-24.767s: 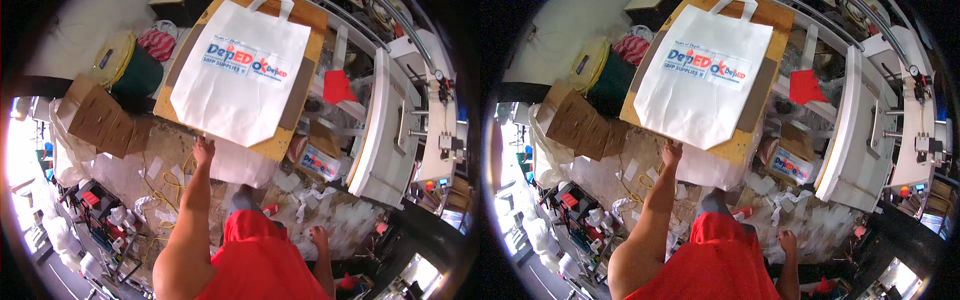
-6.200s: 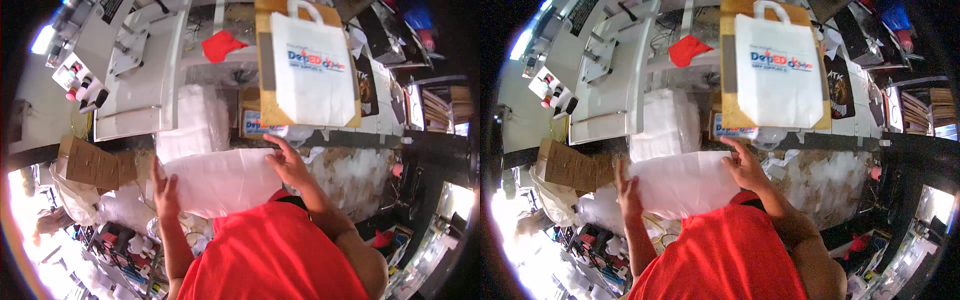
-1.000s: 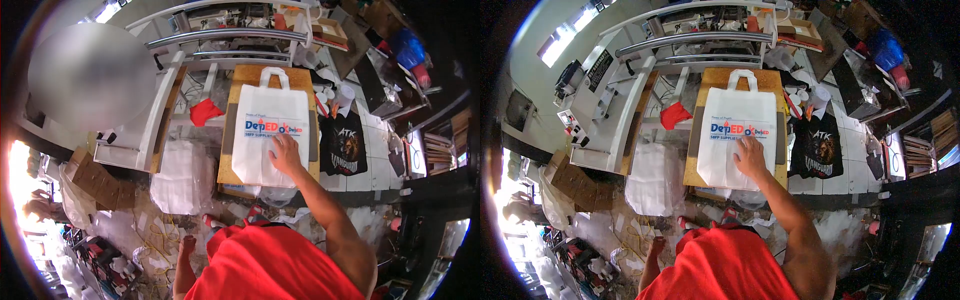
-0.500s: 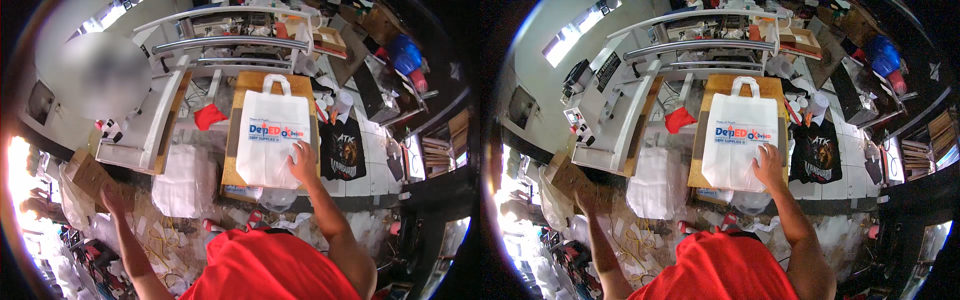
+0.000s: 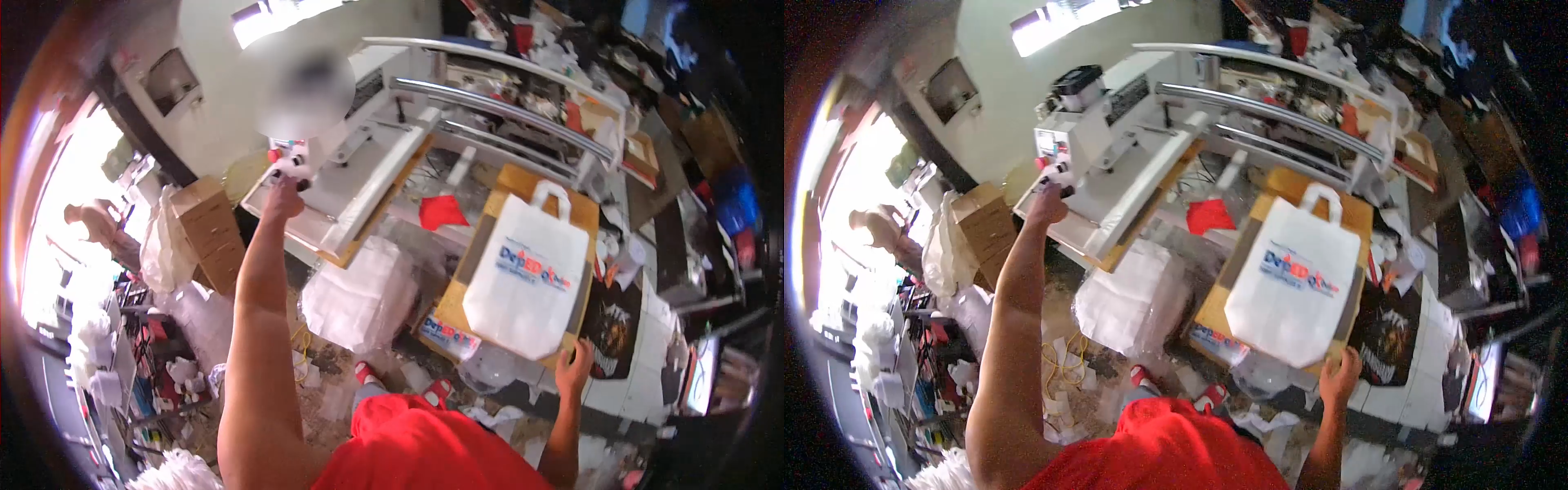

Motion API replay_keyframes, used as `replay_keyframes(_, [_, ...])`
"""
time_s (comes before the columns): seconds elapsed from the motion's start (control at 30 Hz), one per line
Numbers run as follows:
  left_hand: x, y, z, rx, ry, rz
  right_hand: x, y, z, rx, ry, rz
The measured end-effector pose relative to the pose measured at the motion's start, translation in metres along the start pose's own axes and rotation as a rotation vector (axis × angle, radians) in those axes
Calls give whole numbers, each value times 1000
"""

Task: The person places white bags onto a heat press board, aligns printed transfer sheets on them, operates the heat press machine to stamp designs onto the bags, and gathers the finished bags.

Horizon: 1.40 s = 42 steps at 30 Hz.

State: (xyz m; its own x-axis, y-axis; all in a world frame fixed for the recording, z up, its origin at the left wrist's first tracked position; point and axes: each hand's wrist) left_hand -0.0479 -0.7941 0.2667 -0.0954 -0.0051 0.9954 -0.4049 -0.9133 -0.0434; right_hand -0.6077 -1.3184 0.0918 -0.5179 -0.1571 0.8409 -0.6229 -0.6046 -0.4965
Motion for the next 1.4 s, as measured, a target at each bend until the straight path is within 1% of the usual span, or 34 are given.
replay_keyframes(0.03, [-8,4,1,21,74,-54,3,7,-6,8,-14,-17])
replay_keyframes(0.07, [-12,5,2,-11,56,-44,5,15,-6,15,-19,-35])
replay_keyframes(0.13, [-26,-7,10,-88,82,-48,7,14,-7,120,51,19])
replay_keyframes(0.17, [-25,6,2,-66,106,-24,3,9,-6,140,75,42])
replay_keyframes(0.2, [-11,34,-14,-34,121,-8,1,2,-2,165,97,63])
replay_keyframes(0.23, [4,54,-25,-43,81,93,4,-16,-1,168,94,66])
replay_keyframes(0.33, [11,93,-49,-221,226,131,-7,-54,6,235,115,168])
replay_keyframes(0.37, [10,107,-55,-257,281,125,-13,-62,9,224,121,163])
replay_keyframes(0.43, [5,137,-65,-308,377,95,-23,-72,16,241,63,219])
replay_keyframes(0.53, [0,183,-78,-360,465,57,-32,-69,25,240,75,165])
replay_keyframes(0.6, [-2,213,-84,-461,521,-37,-35,-61,27,211,62,136])
replay_keyframes(0.63, [-2,227,-85,-531,529,-30,-37,-57,26,191,47,109])
replay_keyframes(0.67, [-4,240,-87,-539,525,-33,-40,-53,25,183,47,106])
replay_keyframes(0.73, [-6,268,-95,-655,602,-199,-45,-46,25,200,6,59])
replay_keyframes(0.8, [0,302,-111,-680,655,-223,-39,-47,24,188,-14,53])
replay_keyframes(0.83, [1,317,-115,-727,674,-255,-36,-49,24,180,-35,52])
replay_keyframes(0.87, [5,332,-123,-732,626,-279,-34,-44,26,175,-35,49])
replay_keyframes(0.93, [7,360,-131,-777,632,-317,-22,-36,36,143,13,193])
replay_keyframes(0.97, [8,373,-135,-775,633,-323,-13,-34,38,107,98,210])
replay_keyframes(1.0, [9,386,-140,-804,617,-358,3,-39,41,108,98,205])
replay_keyframes(1.07, [10,410,-149,-839,600,-394,35,-53,44,35,195,338])
replay_keyframes(1.13, [13,431,-155,-882,578,-472,59,-72,41,36,207,340])
replay_keyframes(1.17, [12,436,-155,-906,545,-487,67,-84,39,75,196,355])
replay_keyframes(1.23, [12,454,-159,-927,556,-522,73,-97,33,148,185,392])
replay_keyframes(1.27, [12,460,-161,-938,568,-551,77,-101,32,149,181,390])
replay_keyframes(1.3, [17,464,-166,-944,467,-539,82,-103,30,159,169,399])
replay_keyframes(1.33, [21,468,-172,-940,464,-538,86,-106,28,169,157,409])
replay_keyframes(1.4, [31,469,-177,-916,408,-661,91,-114,25,186,179,411])
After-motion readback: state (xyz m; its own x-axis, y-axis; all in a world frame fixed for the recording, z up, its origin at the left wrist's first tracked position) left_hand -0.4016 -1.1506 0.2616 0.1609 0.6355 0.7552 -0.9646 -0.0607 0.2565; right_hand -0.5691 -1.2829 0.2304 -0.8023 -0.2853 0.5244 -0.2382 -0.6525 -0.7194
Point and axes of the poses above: each hand's wrist, its own z-axis towards the middle knuckle, its own x-axis out of the back of the hand, y = z × x, and after that the axes turned 11 degrees about -x, right-handed
